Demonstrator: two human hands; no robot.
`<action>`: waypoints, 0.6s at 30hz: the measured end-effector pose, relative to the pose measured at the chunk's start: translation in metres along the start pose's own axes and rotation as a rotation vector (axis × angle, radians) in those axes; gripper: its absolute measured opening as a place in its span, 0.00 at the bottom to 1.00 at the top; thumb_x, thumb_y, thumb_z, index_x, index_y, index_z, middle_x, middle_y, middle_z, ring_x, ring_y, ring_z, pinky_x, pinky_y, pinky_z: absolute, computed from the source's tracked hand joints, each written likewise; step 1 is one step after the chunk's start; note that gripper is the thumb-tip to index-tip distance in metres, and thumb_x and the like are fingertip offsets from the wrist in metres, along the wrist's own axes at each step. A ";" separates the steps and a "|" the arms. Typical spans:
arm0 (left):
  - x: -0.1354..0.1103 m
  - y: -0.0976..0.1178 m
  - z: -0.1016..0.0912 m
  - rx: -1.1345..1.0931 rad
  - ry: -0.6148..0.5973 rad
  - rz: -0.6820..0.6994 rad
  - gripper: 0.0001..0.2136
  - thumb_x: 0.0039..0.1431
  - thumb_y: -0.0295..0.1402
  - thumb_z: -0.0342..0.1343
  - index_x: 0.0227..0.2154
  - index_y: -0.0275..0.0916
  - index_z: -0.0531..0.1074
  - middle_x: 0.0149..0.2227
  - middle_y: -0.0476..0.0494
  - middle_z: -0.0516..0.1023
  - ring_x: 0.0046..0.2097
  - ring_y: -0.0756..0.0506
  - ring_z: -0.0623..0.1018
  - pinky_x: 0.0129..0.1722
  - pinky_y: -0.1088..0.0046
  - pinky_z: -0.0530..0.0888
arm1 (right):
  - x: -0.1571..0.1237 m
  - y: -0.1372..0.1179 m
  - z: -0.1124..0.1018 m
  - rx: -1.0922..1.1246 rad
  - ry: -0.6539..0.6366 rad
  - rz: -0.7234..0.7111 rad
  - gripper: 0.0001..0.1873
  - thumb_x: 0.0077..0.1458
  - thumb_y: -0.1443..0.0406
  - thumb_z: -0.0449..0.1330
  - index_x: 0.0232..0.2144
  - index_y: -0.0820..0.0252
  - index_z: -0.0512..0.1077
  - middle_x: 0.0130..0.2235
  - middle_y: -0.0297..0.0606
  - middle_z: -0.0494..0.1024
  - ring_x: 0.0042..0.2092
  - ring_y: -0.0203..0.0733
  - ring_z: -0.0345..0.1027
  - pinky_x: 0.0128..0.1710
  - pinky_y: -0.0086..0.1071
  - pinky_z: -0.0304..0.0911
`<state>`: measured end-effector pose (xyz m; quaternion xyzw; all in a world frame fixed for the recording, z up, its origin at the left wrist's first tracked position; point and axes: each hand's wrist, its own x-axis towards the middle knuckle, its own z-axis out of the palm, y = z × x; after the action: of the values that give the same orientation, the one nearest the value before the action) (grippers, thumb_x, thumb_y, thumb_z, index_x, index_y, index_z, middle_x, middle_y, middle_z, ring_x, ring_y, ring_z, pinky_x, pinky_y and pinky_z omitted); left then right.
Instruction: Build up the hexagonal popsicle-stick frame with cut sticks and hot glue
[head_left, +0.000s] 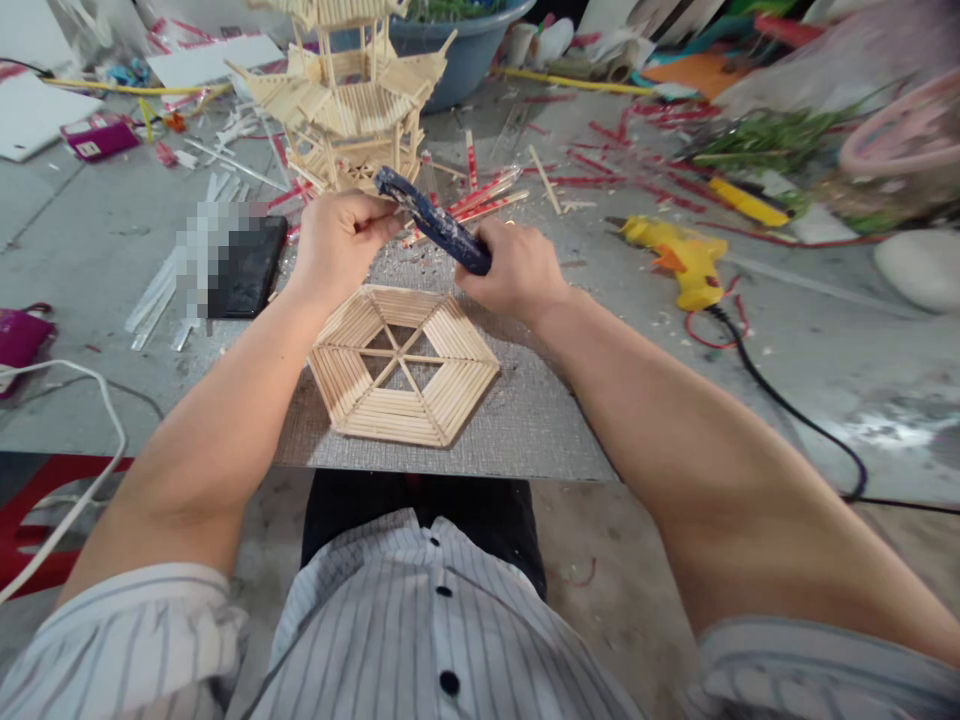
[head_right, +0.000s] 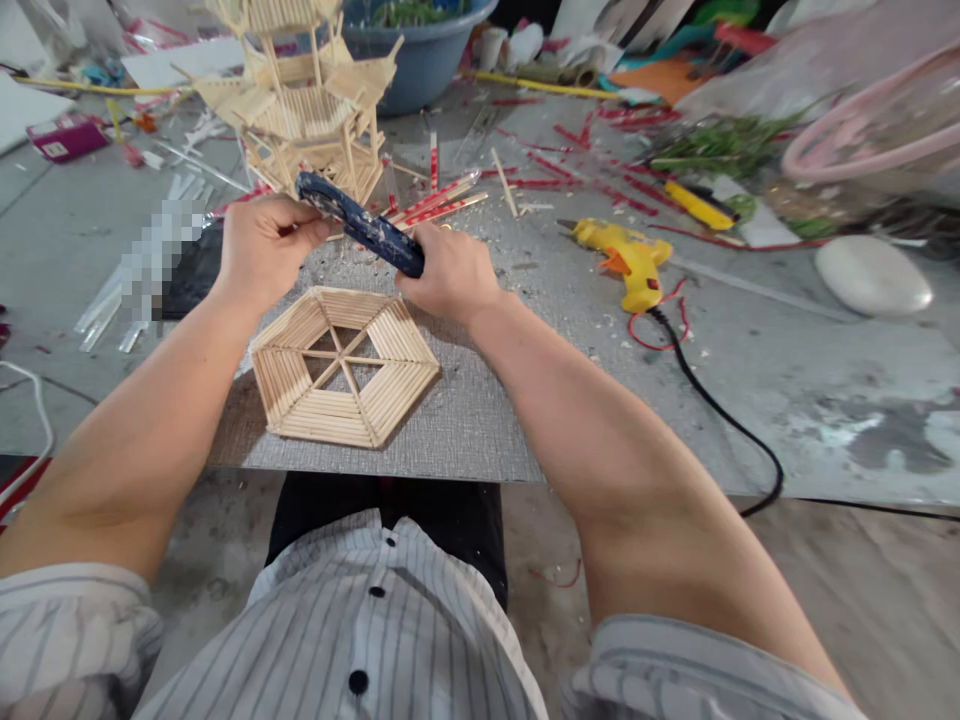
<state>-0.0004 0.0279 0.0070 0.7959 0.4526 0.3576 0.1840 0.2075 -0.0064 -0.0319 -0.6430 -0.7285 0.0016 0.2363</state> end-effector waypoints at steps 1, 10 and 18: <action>0.000 -0.001 0.001 -0.012 0.021 0.003 0.15 0.54 0.49 0.51 0.34 0.47 0.77 0.36 0.50 0.80 0.41 0.43 0.72 0.43 0.64 0.66 | -0.001 -0.003 -0.003 -0.009 -0.022 0.015 0.09 0.47 0.62 0.56 0.35 0.54 0.69 0.35 0.44 0.76 0.37 0.52 0.70 0.33 0.42 0.59; -0.001 0.000 0.003 -0.032 0.065 0.049 0.10 0.52 0.42 0.54 0.29 0.44 0.77 0.31 0.51 0.79 0.37 0.46 0.73 0.39 0.68 0.69 | -0.004 -0.006 -0.007 -0.025 -0.017 0.053 0.15 0.49 0.61 0.55 0.42 0.52 0.70 0.39 0.43 0.76 0.41 0.54 0.68 0.34 0.42 0.58; -0.002 0.003 -0.001 0.153 -0.047 0.017 0.13 0.57 0.40 0.49 0.35 0.43 0.77 0.33 0.48 0.78 0.41 0.45 0.74 0.44 0.69 0.67 | -0.005 -0.002 -0.006 -0.058 -0.022 0.038 0.24 0.49 0.59 0.54 0.50 0.47 0.66 0.45 0.42 0.76 0.45 0.55 0.66 0.41 0.47 0.60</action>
<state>-0.0004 0.0245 0.0091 0.8194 0.4675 0.3049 0.1304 0.2077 -0.0134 -0.0273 -0.6630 -0.7186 -0.0080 0.2097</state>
